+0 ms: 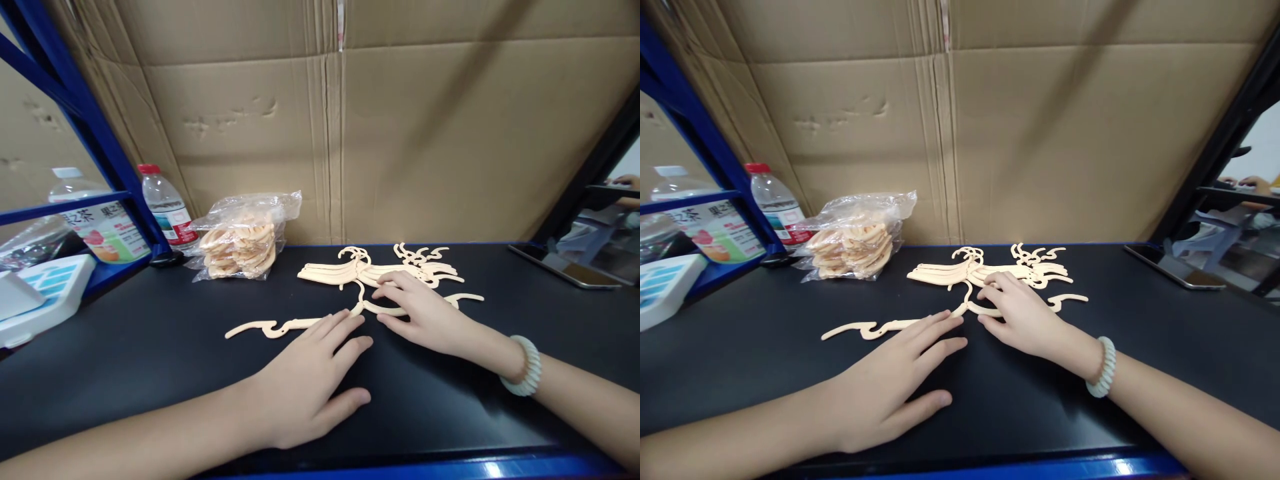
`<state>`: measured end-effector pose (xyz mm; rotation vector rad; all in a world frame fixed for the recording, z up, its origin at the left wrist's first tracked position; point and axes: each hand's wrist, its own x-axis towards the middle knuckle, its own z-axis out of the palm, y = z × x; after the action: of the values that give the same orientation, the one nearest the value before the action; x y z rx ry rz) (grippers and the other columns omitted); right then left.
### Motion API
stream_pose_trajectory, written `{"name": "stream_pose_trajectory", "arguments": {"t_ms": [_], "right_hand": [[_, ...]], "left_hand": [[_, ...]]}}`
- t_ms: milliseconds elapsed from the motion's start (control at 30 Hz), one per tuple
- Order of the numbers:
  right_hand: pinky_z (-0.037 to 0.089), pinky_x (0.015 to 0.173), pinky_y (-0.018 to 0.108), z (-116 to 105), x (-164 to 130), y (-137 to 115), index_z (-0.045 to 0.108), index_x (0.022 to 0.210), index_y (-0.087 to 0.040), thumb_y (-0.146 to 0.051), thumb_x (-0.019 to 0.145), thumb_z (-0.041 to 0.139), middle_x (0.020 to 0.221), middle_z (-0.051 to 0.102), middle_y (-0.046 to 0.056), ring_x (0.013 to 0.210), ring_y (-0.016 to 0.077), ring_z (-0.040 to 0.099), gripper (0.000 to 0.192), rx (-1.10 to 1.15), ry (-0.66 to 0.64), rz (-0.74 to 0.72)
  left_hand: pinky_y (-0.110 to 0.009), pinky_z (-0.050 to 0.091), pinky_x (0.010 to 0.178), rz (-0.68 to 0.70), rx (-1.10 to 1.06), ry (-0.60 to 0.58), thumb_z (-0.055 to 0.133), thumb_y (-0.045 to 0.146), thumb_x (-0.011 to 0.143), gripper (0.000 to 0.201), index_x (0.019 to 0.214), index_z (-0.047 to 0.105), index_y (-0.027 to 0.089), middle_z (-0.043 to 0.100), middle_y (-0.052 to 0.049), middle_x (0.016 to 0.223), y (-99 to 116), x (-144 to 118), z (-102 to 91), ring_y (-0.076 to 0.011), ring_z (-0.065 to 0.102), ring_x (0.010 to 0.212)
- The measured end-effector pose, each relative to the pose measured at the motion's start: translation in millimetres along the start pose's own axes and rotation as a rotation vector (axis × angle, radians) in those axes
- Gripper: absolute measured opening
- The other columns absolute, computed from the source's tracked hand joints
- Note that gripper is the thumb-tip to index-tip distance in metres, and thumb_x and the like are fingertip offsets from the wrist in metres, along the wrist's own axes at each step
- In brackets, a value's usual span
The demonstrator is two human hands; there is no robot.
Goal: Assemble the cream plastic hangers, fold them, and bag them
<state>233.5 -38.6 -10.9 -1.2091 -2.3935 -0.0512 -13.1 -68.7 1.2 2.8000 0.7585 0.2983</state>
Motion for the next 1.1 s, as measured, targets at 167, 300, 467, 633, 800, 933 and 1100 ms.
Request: {"name": "stream_pose_trajectory", "arguments": {"t_ms": [167,300,467,633,800,933,1100], "right_hand": [[0.033,0.108,0.052,5,-6,3,0.041,0.139,-0.01,-0.049,0.094,0.038,0.146,0.037,0.019,0.136,0.032,0.033,0.06,-0.08,-0.137,-0.003],[0.029,0.111,0.052,10,-5,7,0.038,0.142,-0.008,-0.055,0.094,0.033,0.149,0.031,0.019,0.139,0.0318,0.025,0.067,-0.08,-0.17,0.04],[0.028,0.111,0.05,13,2,13,0.037,0.142,-0.008,-0.056,0.095,0.03,0.149,0.03,0.018,0.139,0.0306,0.025,0.068,-0.1,-0.156,0.042],[0.028,0.112,0.049,14,6,15,0.037,0.143,-0.008,-0.057,0.095,0.028,0.15,0.03,0.018,0.139,0.0303,0.026,0.069,-0.121,-0.161,0.054],[0.031,0.109,0.05,11,5,11,0.037,0.142,-0.007,-0.053,0.095,0.031,0.147,0.035,0.019,0.137,0.0316,0.031,0.066,-0.161,-0.121,0.034],[0.036,0.105,0.049,4,4,2,0.048,0.134,-0.011,-0.039,0.093,0.044,0.139,0.047,0.017,0.129,0.0317,0.04,0.049,-0.204,-0.038,-0.055],[0.047,0.084,0.04,-7,3,-11,0.063,0.107,-0.016,-0.024,0.09,0.05,0.1,0.062,0.011,0.098,0.0254,0.055,0.023,-0.163,0.009,-0.098]], "left_hand": [[-0.058,0.019,0.112,-0.096,-0.005,-0.031,0.044,0.046,0.091,0.064,0.144,0.032,0.012,0.018,-0.019,0.154,-2,0,3.6,-0.035,0.015,0.142],[-0.058,0.015,0.113,-0.098,-0.051,-0.014,0.045,0.048,0.091,0.07,0.147,0.024,0.011,0.02,-0.019,0.152,-9,4,4.2,-0.0334,0.016,0.142],[-0.055,0.012,0.114,-0.103,-0.065,0.0,0.046,0.049,0.09,0.069,0.147,0.024,0.015,0.019,-0.017,0.153,-19,11,4.6,-0.0313,0.017,0.142],[-0.055,0.013,0.114,-0.115,-0.077,0.021,0.046,0.049,0.09,0.069,0.146,0.028,0.014,0.022,-0.017,0.152,-18,13,5.0,-0.0326,0.018,0.142],[-0.056,0.013,0.114,-0.103,-0.039,0.035,0.048,0.043,0.09,0.066,0.146,0.029,0.014,0.026,-0.016,0.152,-16,12,4.5,-0.0314,0.019,0.142],[-0.051,0.018,0.115,0.093,-0.08,0.099,0.051,0.026,0.088,0.052,0.139,0.042,0.021,0.044,-0.011,0.144,-13,11,1.0,-0.0273,0.033,0.137],[-0.04,0.037,0.109,0.261,-0.158,-0.018,0.047,0.019,0.09,0.042,0.132,0.052,0.017,0.056,-0.013,0.133,-6,9,-3.9,-0.0267,0.046,0.129]]}}
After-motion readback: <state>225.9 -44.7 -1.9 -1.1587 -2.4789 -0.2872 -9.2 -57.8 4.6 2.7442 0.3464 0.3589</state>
